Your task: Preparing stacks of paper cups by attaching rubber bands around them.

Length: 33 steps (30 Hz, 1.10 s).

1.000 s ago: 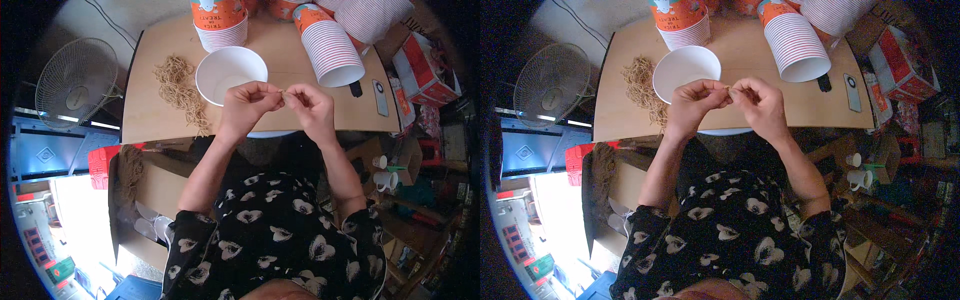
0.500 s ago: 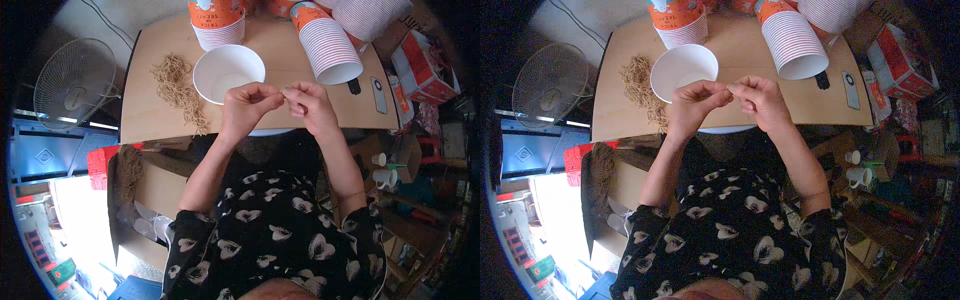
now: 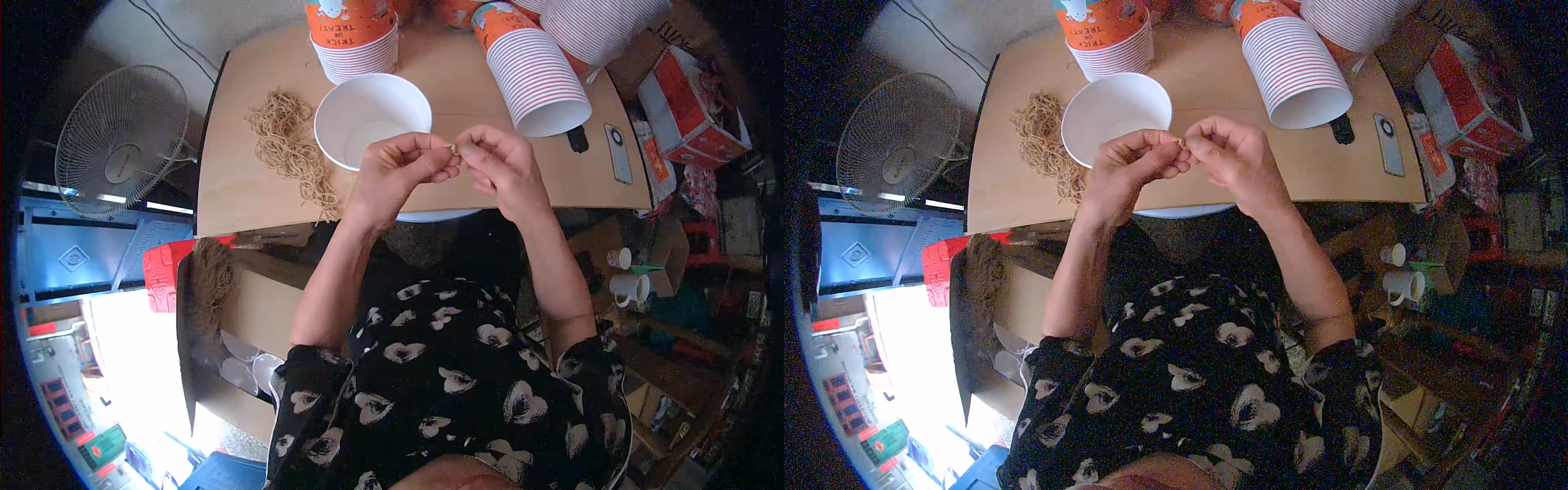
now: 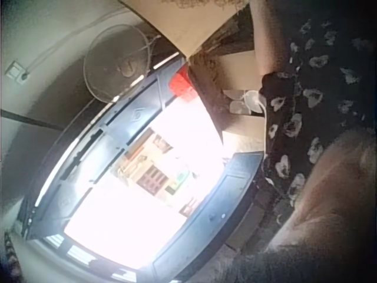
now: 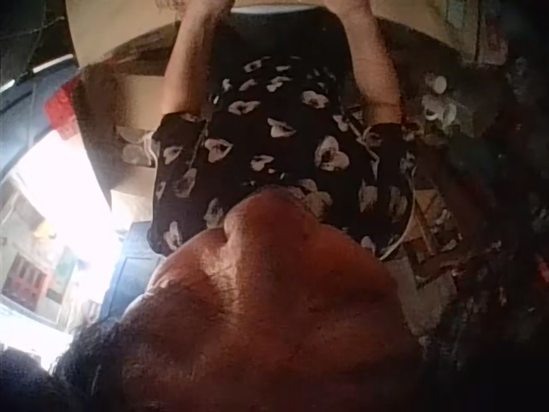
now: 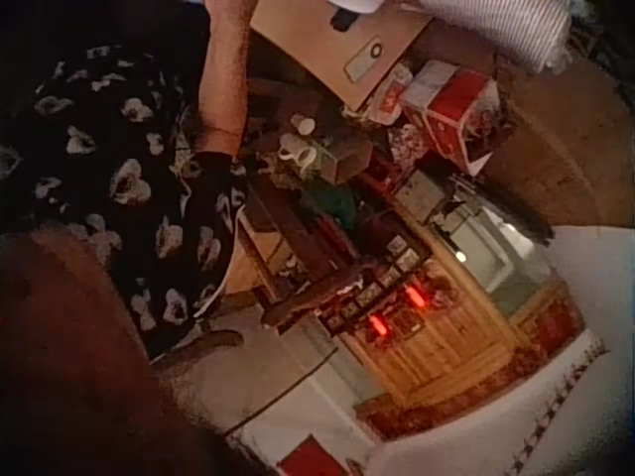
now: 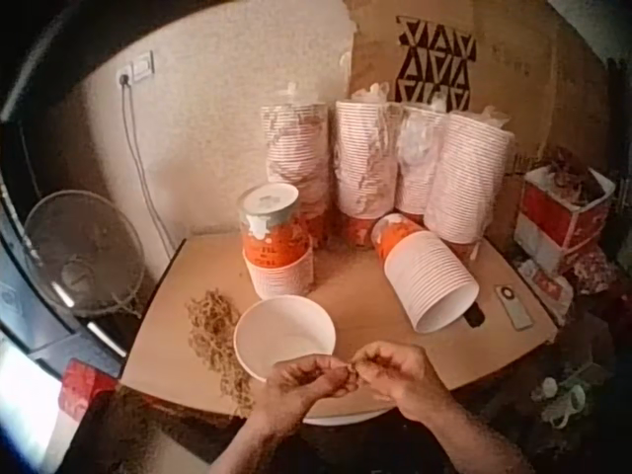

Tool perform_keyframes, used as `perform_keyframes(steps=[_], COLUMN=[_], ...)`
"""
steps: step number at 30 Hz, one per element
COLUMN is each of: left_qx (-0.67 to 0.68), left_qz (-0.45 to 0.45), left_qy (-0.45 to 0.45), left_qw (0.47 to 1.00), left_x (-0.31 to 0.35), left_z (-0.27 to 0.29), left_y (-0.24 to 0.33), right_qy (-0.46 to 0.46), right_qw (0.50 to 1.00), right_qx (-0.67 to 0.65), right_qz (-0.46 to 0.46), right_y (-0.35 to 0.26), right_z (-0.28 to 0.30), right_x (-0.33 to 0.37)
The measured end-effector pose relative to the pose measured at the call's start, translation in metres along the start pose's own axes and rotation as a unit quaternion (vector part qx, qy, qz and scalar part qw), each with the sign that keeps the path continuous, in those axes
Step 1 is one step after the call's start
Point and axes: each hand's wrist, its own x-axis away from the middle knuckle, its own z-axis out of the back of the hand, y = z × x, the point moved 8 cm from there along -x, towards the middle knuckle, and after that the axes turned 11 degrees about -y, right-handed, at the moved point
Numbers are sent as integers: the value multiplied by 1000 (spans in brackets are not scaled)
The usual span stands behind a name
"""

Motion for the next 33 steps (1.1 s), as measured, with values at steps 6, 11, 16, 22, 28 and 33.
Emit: perform_keyframes(steps=[6,11,16,22,28,33], left_qx=[-28,-33,-16,7,-6,-17], left_qz=[0,-4,-25,-25,-30,-34], left_qy=[-12,-8,4,3,-14,-20], left_qw=[1000,999,1000,1000,999,999], left_x=[1,1,2,5,6,6], left_z=[0,1,2,3,4,1], left_y=[1,1,4,3,3,5], right_qy=[-9,-21,-16,-35,-41,-57], right_qw=[997,993,988,979,998,993], right_qx=[82,108,136,175,46,99], right_qz=[11,48,73,102,18,28], right_y=[-4,-8,-5,-11,-8,-8], right_z=[-3,-5,-5,-11,-7,-15], right_x=[1,-1,0,2,1,-1])
